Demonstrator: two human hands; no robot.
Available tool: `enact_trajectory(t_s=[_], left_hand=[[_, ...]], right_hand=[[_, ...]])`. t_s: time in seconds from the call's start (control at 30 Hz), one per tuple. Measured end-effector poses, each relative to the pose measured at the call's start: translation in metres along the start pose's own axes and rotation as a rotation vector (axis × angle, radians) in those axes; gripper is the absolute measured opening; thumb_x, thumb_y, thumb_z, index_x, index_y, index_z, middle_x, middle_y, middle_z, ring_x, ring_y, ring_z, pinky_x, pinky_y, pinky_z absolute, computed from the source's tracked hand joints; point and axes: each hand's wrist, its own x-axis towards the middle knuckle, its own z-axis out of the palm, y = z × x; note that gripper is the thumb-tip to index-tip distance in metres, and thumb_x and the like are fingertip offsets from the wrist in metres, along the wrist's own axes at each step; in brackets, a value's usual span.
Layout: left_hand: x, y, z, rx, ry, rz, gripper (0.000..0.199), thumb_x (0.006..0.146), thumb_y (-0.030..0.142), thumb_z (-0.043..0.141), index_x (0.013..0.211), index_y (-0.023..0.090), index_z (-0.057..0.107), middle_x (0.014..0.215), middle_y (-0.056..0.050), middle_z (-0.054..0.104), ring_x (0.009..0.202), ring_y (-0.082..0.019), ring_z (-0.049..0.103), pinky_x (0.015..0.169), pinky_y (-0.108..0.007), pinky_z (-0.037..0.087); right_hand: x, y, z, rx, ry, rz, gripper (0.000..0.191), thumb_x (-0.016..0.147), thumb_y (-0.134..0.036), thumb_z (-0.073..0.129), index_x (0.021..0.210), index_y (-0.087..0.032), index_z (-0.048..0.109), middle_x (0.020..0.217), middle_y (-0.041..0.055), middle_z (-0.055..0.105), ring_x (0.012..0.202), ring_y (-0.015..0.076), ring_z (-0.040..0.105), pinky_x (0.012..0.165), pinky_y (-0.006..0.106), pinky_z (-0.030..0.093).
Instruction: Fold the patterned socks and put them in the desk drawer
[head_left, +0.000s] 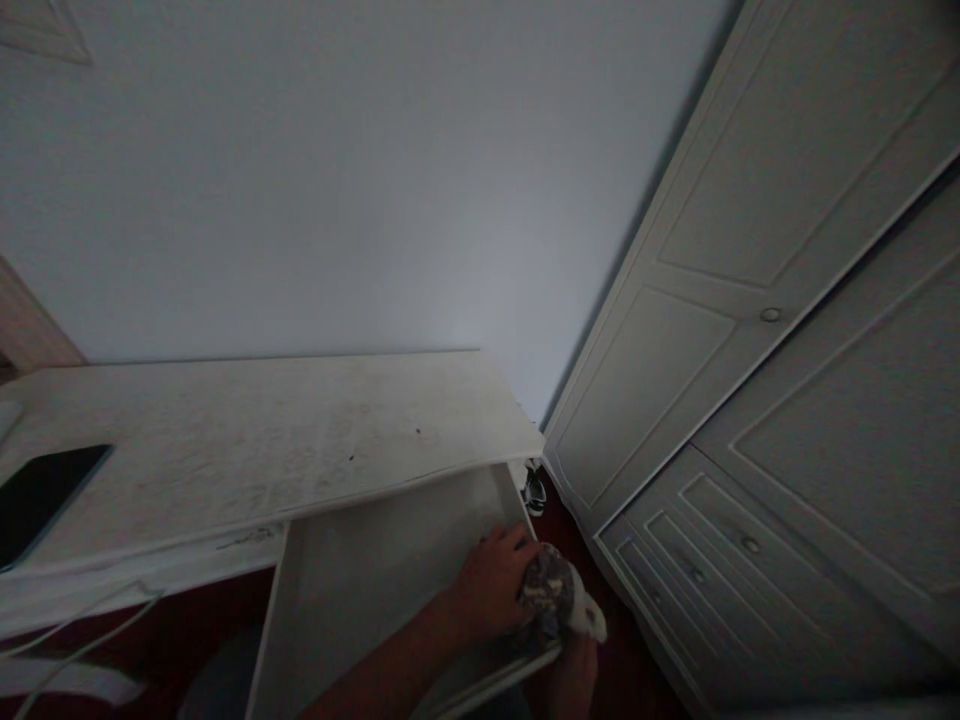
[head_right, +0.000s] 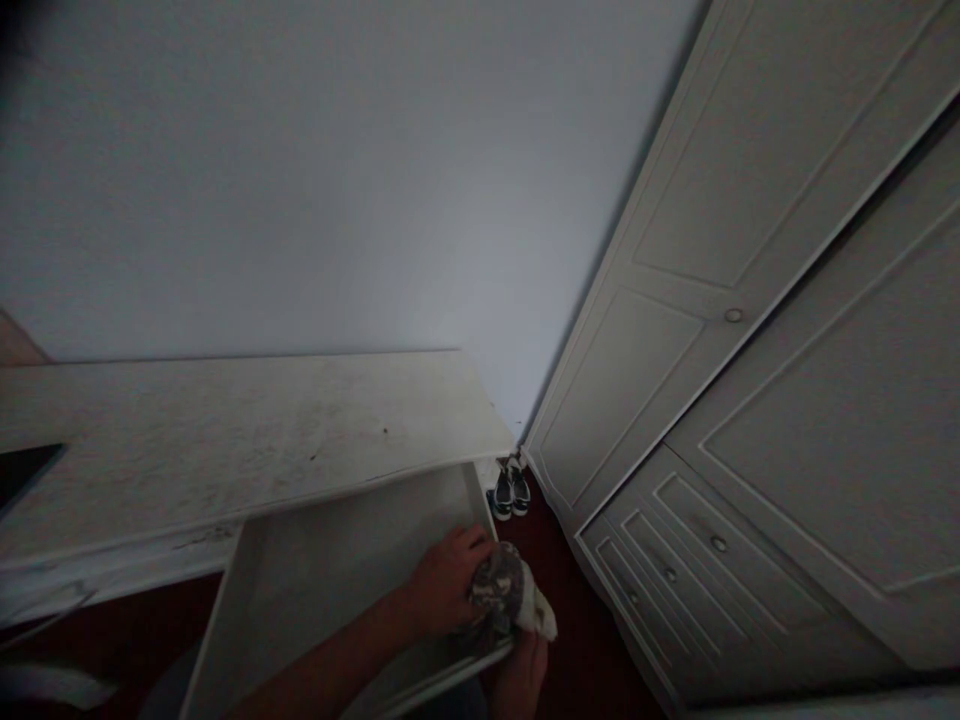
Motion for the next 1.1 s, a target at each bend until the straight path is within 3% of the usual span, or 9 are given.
enact_trajectory(t_s=[0.13,0.27,0.43,0.57,0.77,0.93,1.1], left_hand=[[-0.009,-0.04,-0.016,0.158,0.084,-0.188,0.058,0.08,0.024,0.074,0.137,0.035,0.066,0.141,-0.002,0.066,0.131,-0.029,0.058,0.112,-0.042,0.049],[-0.006,-0.074,-0.032,0.214,0.207,-0.396,0.059,0.087,0.016,0.068,0.144,0.029,0.062,0.15,-0.008,0.062,0.133,-0.028,0.059,0.113,-0.041,0.048],[0.018,-0.076,-0.029,0.252,0.309,-0.557,0.057,0.094,0.019,0.06,0.15,0.023,0.056,0.152,-0.016,0.06,0.135,-0.034,0.059,0.114,-0.048,0.047],[0.026,-0.058,-0.006,0.237,0.234,-0.417,0.059,0.088,0.021,0.068,0.147,0.025,0.058,0.155,-0.01,0.06,0.139,-0.033,0.056,0.116,-0.047,0.046],[0.005,-0.042,0.015,0.191,-0.023,-0.166,0.048,0.081,0.04,0.075,0.127,0.024,0.069,0.136,-0.009,0.071,0.126,-0.033,0.064,0.106,-0.044,0.053],[-0.011,-0.039,0.012,0.186,-0.196,0.022,0.035,0.083,0.04,0.071,0.115,0.026,0.072,0.126,-0.009,0.075,0.116,-0.033,0.069,0.1,-0.045,0.055],[-0.039,-0.06,-0.007,0.27,-0.367,0.149,0.031,0.08,0.028,0.069,0.111,0.024,0.073,0.12,-0.012,0.075,0.111,-0.034,0.071,0.095,-0.047,0.057]], right_hand=[[-0.009,-0.008,0.008,0.208,-0.019,0.113,0.063,0.101,-0.067,0.049,0.141,-0.02,0.062,0.144,0.0181,0.069,0.129,0.0381,0.068,0.094,0.051,0.061],[-0.015,-0.014,0.015,0.365,0.0,0.166,0.063,0.102,-0.064,0.054,0.145,-0.018,0.058,0.154,0.0201,0.061,0.141,0.0363,0.06,0.107,0.051,0.054],[-0.013,-0.009,0.013,0.363,-0.018,0.185,0.064,0.099,-0.068,0.057,0.14,-0.018,0.061,0.149,0.0216,0.065,0.131,0.0378,0.067,0.1,0.051,0.058],[-0.016,-0.013,0.015,0.41,0.005,0.143,0.061,0.102,-0.065,0.056,0.139,-0.017,0.062,0.15,0.0215,0.064,0.135,0.0374,0.064,0.106,0.053,0.054],[-0.017,-0.026,0.019,0.392,0.027,0.118,0.061,0.101,-0.065,0.058,0.136,-0.016,0.064,0.144,0.0206,0.067,0.128,0.036,0.067,0.101,0.051,0.056],[-0.014,-0.031,0.013,0.352,0.011,0.121,0.064,0.097,-0.07,0.059,0.131,-0.016,0.066,0.135,0.019,0.072,0.116,0.0339,0.072,0.092,0.045,0.059],[-0.014,-0.03,0.005,0.256,-0.038,0.157,0.068,0.097,-0.074,0.056,0.131,-0.016,0.066,0.122,0.0169,0.076,0.097,0.0321,0.075,0.077,0.041,0.06]])
